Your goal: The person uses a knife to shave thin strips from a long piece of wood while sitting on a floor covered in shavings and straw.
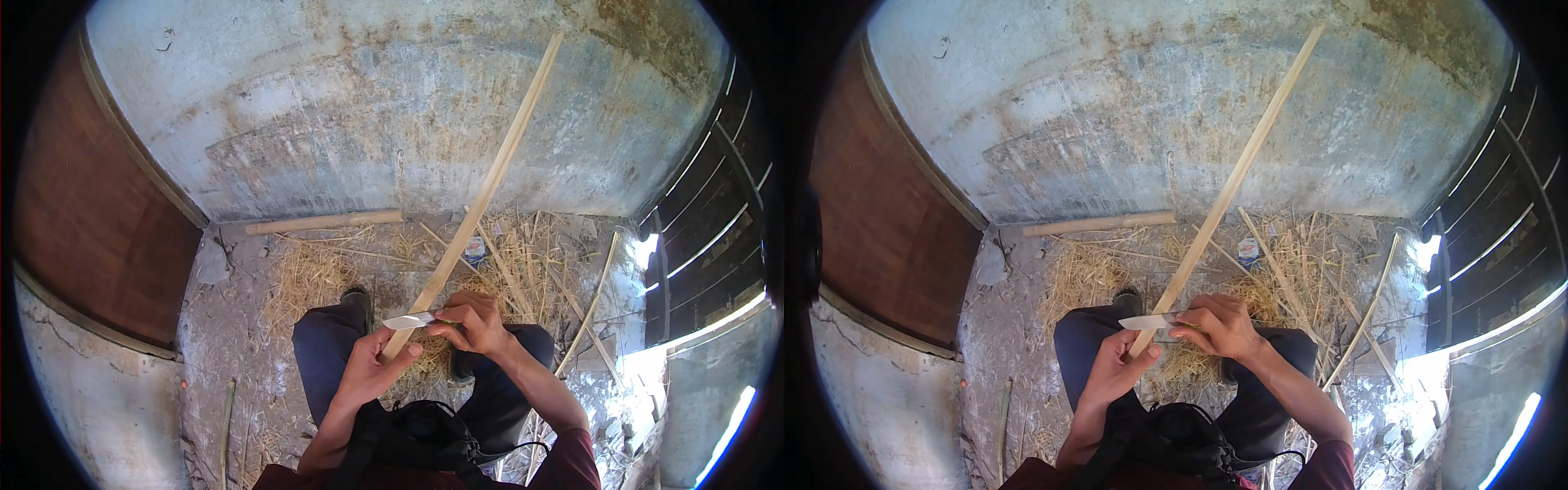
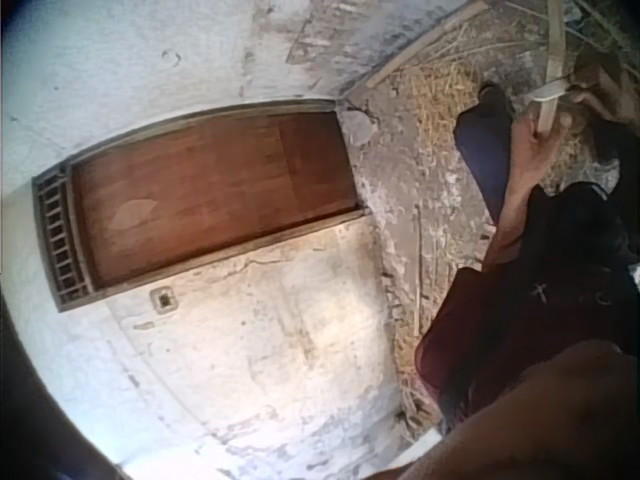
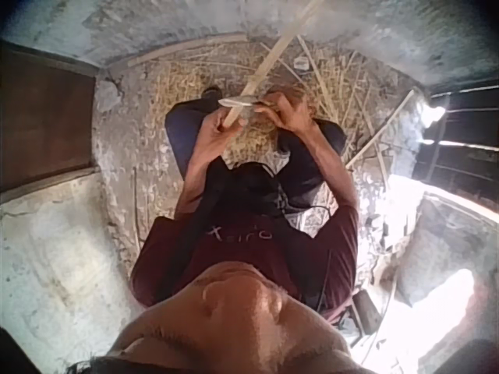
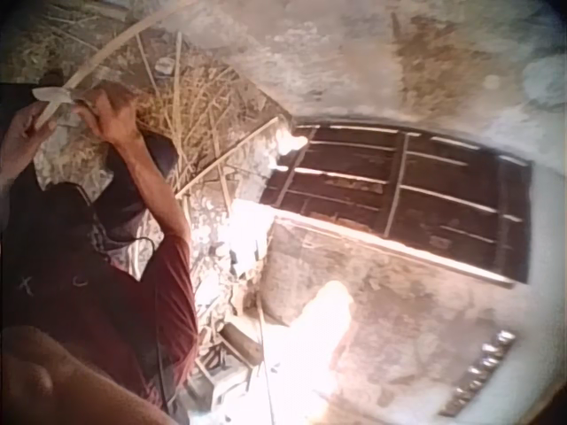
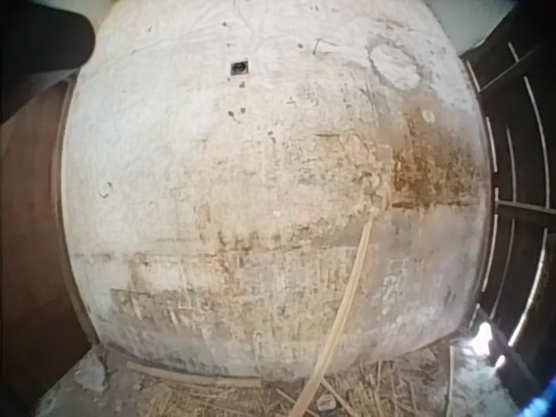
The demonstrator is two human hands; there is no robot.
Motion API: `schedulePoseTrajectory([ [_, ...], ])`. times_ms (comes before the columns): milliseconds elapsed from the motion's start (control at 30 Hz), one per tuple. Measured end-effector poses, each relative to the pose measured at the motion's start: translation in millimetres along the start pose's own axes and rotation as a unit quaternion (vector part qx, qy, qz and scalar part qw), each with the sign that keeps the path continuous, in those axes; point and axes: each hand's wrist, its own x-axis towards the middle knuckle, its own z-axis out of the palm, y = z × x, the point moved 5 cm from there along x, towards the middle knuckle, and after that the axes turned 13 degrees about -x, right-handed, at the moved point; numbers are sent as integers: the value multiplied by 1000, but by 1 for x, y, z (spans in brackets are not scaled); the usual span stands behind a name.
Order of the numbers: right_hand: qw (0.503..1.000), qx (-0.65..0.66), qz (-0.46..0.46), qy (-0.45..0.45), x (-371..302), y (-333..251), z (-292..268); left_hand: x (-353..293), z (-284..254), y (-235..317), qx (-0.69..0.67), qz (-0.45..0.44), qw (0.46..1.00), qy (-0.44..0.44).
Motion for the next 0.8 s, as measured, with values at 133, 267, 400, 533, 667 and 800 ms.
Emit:
schedulePoseTrajectory([
  [133,1000,12,-7,4,1,-3,3,1,3,-9,62,-8,998,29],
  [267,1000,14,-6,3,0,-4,4,3,13,5,111,42,991,60],
  [400,999,17,1,40,0,-3,1,1,16,10,113,56,988,91],
  [533,998,17,-3,66,0,-4,-2,1,16,21,170,38,981,89],
  [667,996,7,2,92,-2,-1,-4,2,18,24,187,71,976,84],
  [800,995,-22,-11,96,2,-3,-8,2,20,18,166,104,976,96],
])
